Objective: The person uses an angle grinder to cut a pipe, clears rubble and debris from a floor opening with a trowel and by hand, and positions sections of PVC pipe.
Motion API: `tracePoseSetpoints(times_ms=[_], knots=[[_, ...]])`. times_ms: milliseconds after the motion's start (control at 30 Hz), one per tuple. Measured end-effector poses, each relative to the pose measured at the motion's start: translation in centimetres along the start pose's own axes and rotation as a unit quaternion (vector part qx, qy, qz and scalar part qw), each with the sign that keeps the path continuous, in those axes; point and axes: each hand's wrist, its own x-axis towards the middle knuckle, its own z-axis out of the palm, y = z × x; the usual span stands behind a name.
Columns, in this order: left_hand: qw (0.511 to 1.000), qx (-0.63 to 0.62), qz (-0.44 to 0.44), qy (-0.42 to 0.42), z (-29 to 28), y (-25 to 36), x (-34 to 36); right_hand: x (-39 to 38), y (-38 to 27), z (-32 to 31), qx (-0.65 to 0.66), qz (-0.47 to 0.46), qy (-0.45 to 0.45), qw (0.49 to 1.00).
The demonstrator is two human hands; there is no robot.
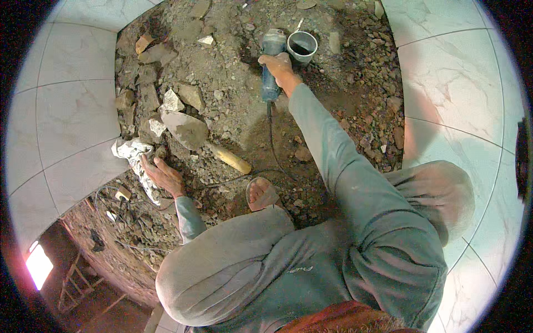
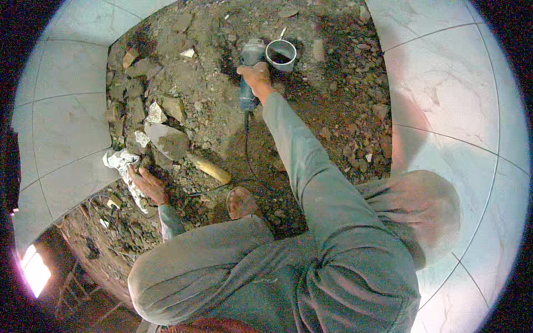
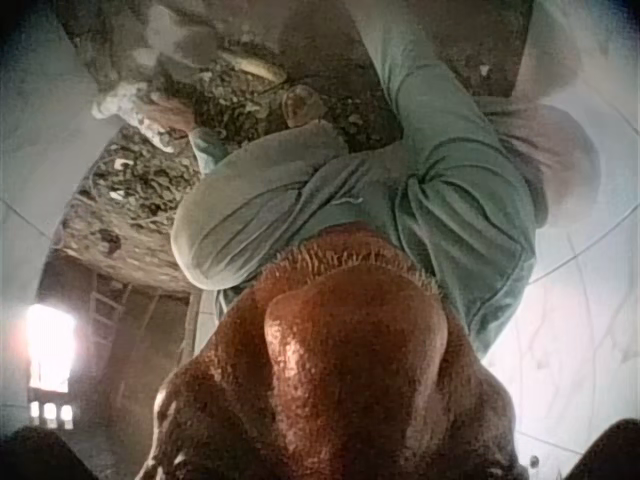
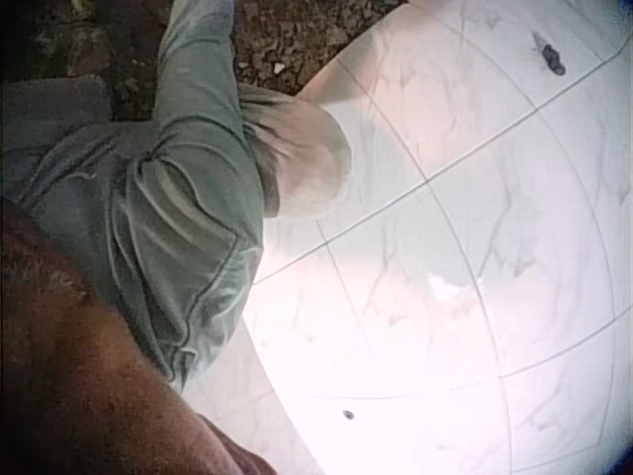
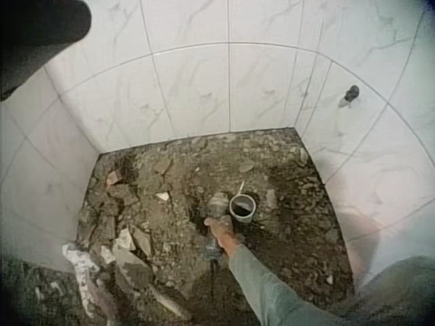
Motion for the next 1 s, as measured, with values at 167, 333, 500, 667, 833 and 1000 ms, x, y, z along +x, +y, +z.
tracePoseSetpoints(times_ms=[167, 333, 500, 667, 833, 1000], knots=[[1.0, 0.002, -0.025, 0.016, -1.5, -1.6, -0.9, -4.0, -2.9, 2.0, 0.022, 0.015, -0.063, 0.998], [0.999, 0.014, -0.032, 0.004, -1.3, -1.4, -0.7, -3.8, -2.3, 1.7, -0.006, -0.004, -0.057, 0.998], [1.0, 0.001, -0.026, 0.013, -1.3, -2.0, -0.5, -4.1, -3.5, 1.1, -0.08, 0.003, -0.114, 0.99], [0.997, 0.007, 0.025, 0.078, -2.2, -1.9, -0.7, -7.3, -5.6, 0.4, -0.256, -0.079, -0.071, 0.961], [0.957, -0.243, 0.026, -0.156, -0.3, 14.9, -0.4, -12.0, -9.3, -1.8, -0.292, -0.124, -0.105, 0.943], [0.779, -0.43, -0.156, -0.43, 6.4, 21.8, 0.4, -15.7, -10.0, 0.1, -0.294, -0.123, -0.142, 0.937]])
